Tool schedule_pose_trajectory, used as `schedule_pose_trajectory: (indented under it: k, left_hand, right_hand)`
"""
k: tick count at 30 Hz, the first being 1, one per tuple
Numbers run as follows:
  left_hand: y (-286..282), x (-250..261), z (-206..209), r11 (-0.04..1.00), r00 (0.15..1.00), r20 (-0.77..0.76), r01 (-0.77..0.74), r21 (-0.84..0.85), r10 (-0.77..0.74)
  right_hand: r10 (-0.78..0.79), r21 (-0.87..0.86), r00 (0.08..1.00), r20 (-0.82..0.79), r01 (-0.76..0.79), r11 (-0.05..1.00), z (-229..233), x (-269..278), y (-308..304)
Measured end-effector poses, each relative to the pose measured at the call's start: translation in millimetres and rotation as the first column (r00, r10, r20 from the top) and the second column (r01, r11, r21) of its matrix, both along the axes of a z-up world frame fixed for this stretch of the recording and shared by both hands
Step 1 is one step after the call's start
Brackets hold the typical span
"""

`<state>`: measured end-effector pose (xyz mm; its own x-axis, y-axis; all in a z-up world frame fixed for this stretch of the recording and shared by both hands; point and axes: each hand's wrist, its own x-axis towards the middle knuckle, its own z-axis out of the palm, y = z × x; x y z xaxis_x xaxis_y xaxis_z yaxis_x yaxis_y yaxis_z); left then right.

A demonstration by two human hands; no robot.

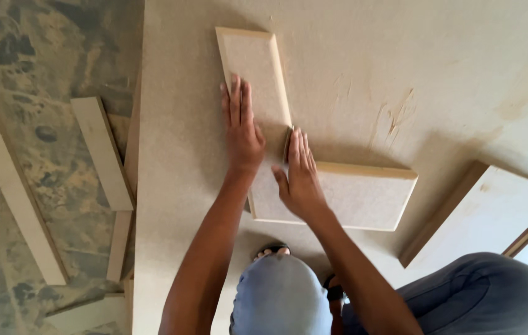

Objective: The person uses a piece of sandpaper to smooth the edges and surfaces of two L-shaped wooden pieces placed on a larger board on the floor.

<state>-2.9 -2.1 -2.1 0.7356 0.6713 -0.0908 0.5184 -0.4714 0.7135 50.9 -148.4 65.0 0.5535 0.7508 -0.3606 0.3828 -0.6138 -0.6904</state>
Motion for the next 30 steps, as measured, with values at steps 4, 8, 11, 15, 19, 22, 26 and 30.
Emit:
schedule_pose_trajectory:
  k: [4,8,11,15,19,22,26,30]
  left_hand:
    - [1.6,6.3,-3.1,0.997,0.999,0.046,-0.001,0.083,-0.003]
    - [-2.1,-0.3,-1.6,0.998,1.0,-0.001,0.009,0.061,-0.009]
    - [-0.5,-0.9,-1.1,1.0,1.0,-0.008,-0.003,0.017,0.003]
    - [1.5,5.3,-0.8,0.99,0.999,0.02,0.027,0.138,-0.03]
    - [2.8,8.5,-4.7,0.998,0.999,0.03,0.017,0.066,-0.019]
    - [-4.2,-2.7,-4.1,0.998,1.0,0.006,-0.012,0.062,0.012]
    - [0.7,2.2,-13.1,0.994,0.999,0.047,0.013,0.107,-0.018]
    - [-3.8,-1.7,-9.3,0.994,1.0,0.027,0.002,0.11,-0.005]
  right_hand:
    - [-0.049,0.122,0.998,0.034,0.045,0.992,-38.3,31.5,43.0]
    - [-0.062,0.082,0.998,0.034,0.059,0.995,-14.0,3.7,13.3]
    - [-0.075,0.005,0.997,-0.002,0.075,0.997,-3.1,-8.7,-3.9]
    - [-0.122,0.105,0.991,-0.049,0.127,0.986,-46.8,27.2,46.9]
    - [-0.07,0.023,0.997,0.027,0.07,0.997,-30.2,18.2,20.2]
    - [-0.041,-0.09,0.999,-0.011,0.04,0.995,4.0,-16.6,-8.5]
    - [-0.089,0.001,0.994,0.06,0.089,0.996,-38.2,25.2,45.9]
    - [-0.039,0.005,0.994,0.106,0.038,0.999,-4.6,-5.1,7.2]
